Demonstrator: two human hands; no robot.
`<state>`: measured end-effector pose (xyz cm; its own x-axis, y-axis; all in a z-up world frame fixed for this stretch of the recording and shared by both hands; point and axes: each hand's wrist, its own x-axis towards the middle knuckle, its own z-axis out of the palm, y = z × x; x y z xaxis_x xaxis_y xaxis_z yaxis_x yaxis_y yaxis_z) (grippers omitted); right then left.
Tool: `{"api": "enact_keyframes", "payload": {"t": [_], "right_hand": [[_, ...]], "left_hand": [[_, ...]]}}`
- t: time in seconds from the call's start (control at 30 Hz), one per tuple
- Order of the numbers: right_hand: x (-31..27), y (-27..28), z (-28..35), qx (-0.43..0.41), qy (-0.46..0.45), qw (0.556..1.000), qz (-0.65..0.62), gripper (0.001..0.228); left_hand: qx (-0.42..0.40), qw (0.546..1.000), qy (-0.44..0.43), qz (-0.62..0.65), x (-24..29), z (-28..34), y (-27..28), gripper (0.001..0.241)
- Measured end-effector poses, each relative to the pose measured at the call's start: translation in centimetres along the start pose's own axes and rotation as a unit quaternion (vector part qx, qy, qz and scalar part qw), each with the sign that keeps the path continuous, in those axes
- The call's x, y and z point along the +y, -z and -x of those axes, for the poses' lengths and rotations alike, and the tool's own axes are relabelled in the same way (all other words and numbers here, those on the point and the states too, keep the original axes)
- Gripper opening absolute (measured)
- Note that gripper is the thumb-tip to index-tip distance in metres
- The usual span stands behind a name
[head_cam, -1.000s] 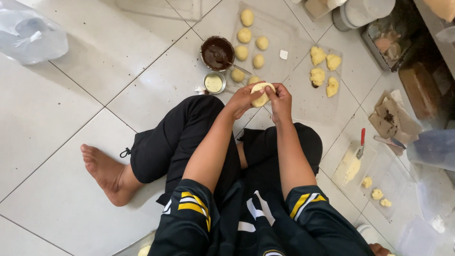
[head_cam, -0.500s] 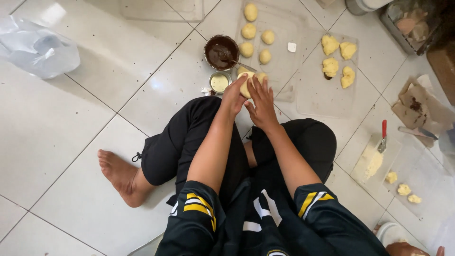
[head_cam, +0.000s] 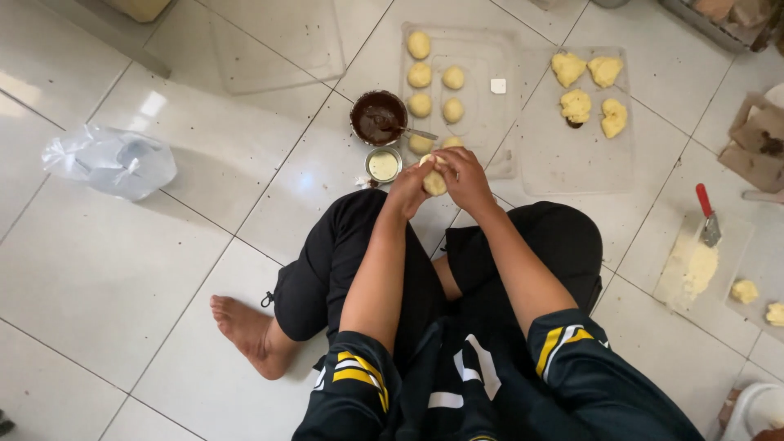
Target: Filling dough balls with chocolate mixture and sealing them to prepare pastries.
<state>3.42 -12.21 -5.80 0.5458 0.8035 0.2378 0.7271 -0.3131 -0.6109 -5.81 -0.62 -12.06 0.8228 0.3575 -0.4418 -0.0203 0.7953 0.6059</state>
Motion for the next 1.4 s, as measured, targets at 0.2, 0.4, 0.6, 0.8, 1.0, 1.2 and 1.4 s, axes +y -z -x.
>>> {"api": "enact_keyframes", "payload": {"t": [0.2,0.4,0.6,0.8,1.0,1.2,1.4], "right_hand": [[-0.5,0.4,-0.4,0.04,0.04,0.996,0.074,0.013],[1.7,-1.2,-2.0,-0.018,-0.223,0.935,-0.275,0.023],[0.3,-1.1,-1.5,-0.001,-0.299,0.842,-0.449,0.047],[0.5,-5.0,-0.5,0.115,-0.232,0.922,-0.29,0.029],[-2.2,-3.7,-1.5,0.16,-0.062,0.971,-0.167,0.024],[6.4,-10.3,-3.8,0.076,-0.406,0.754,-0.511,0.058],[9.0,-13.8,-8.9,0.127,-0.393,0.683,-0.602,0.045]], "left_hand": [[0.006,0.999,0.015,-0.039,-1.1,-1.3,1.4,0.048],[0.063,0.998,-0.021,0.006,-1.8,-3.5,3.7,0.052],[0.144,0.969,-0.141,0.142,2.0,-2.3,3.3,0.051],[0.113,0.966,-0.178,0.149,3.3,-1.3,2.0,0.049],[0.151,0.936,-0.266,0.177,2.5,-2.6,3.7,0.044],[0.205,0.878,-0.358,0.241,7.4,1.1,2.6,0.057],[0.202,0.876,-0.343,0.271,8.8,2.6,1.7,0.044]]}}
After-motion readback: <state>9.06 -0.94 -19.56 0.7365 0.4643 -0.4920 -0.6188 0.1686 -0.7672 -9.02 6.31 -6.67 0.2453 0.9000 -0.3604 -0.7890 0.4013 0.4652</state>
